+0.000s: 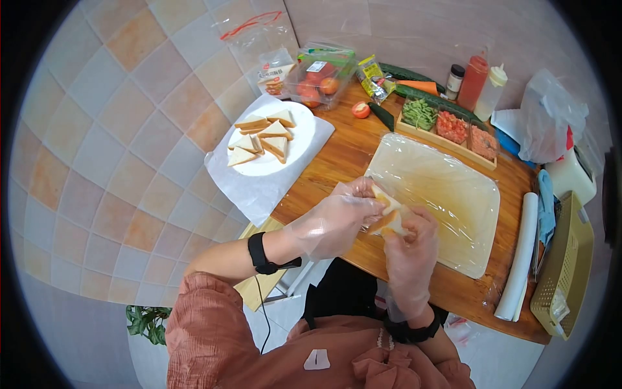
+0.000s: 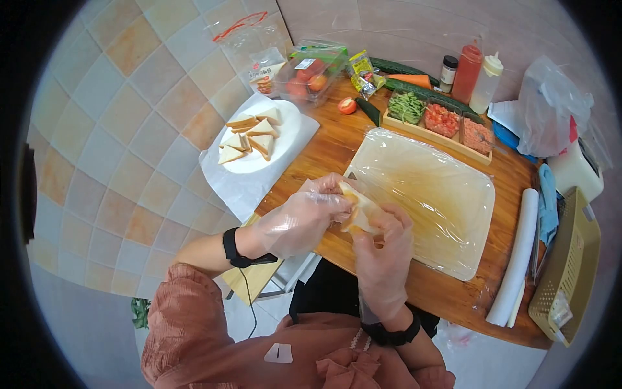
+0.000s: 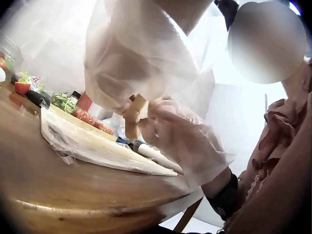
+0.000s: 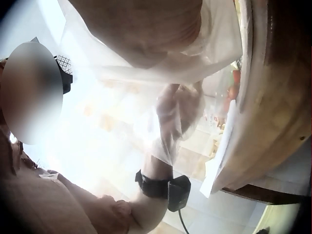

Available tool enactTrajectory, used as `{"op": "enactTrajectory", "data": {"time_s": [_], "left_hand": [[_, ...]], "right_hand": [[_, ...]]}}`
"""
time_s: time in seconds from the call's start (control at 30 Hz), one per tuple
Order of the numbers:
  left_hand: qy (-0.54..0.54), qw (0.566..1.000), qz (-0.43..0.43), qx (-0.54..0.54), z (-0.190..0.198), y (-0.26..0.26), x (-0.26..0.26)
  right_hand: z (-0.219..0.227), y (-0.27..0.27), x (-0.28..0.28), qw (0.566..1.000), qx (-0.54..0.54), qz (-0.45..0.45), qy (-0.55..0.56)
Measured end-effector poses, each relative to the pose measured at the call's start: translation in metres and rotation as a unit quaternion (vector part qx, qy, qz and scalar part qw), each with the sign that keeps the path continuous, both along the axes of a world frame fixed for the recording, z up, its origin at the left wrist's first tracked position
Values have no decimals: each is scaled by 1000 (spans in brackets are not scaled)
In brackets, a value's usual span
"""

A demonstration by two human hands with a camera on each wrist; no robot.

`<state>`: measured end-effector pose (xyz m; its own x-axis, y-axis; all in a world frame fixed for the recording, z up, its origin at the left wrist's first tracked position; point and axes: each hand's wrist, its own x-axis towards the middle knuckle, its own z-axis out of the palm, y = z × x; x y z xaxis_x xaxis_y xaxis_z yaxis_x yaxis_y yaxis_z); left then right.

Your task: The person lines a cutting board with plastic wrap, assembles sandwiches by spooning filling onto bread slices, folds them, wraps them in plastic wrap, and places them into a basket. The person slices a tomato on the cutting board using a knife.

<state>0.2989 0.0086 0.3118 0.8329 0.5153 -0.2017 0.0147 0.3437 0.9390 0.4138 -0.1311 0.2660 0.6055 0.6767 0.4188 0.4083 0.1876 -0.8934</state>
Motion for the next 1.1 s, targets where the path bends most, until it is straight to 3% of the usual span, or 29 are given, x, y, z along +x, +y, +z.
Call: {"op": "enactTrajectory", "data": {"time_s": [0.07,0.1,0.17,0.2,0.27,0.33,0.4,0.5,0.57,0.6,0.63,0.67,0.7,0.77,0.9,0.97,1.03,1.07,1.1], "left_hand": [[-65,995,-19,-79,-13,7,0],[-66,995,-19,-79,-6,6,-1],[66,996,47,23,17,6,-4],[65,997,46,23,20,11,-5],[3,984,159,78,26,26,-11],[75,928,167,324,25,66,-32],[115,922,294,225,33,101,-43],[89,905,339,241,20,172,-72],[143,878,370,266,20,194,-85],[142,879,369,265,14,210,-96],[272,814,293,422,6,228,-108],[387,706,201,558,0,236,-113],[385,707,200,558,4,231,-111],[475,604,110,631,14,215,-109],[422,637,96,637,-8,231,-131],[321,689,264,593,-30,250,-141],[274,522,259,765,-34,259,-151],[299,557,272,726,-35,255,-146],[324,589,283,684,-11,231,-136]], "right_hand": [[4,0,-2,992,32,-29,-120],[2,-1,-1,992,33,-28,-120],[-3,-2,0,993,73,-3,-87],[-4,-5,-1,993,73,-4,-88],[-7,-13,-2,992,50,28,109],[-7,-16,0,993,55,14,106],[-7,-19,2,993,60,2,104],[-7,-22,1,985,68,9,159],[-8,-27,1,974,49,20,222],[-9,-28,0,974,48,19,221],[-11,-29,-1,978,45,18,202],[-11,-30,-1,982,43,18,183],[-11,-32,0,982,42,16,182],[-11,-36,1,991,23,29,125],[-10,-36,2,990,42,37,127],[-7,-37,4,992,42,36,114],[-14,-37,11,997,20,18,70],[-19,-38,16,1000,3,10,23],[-20,-37,17,998,12,17,61]]}}
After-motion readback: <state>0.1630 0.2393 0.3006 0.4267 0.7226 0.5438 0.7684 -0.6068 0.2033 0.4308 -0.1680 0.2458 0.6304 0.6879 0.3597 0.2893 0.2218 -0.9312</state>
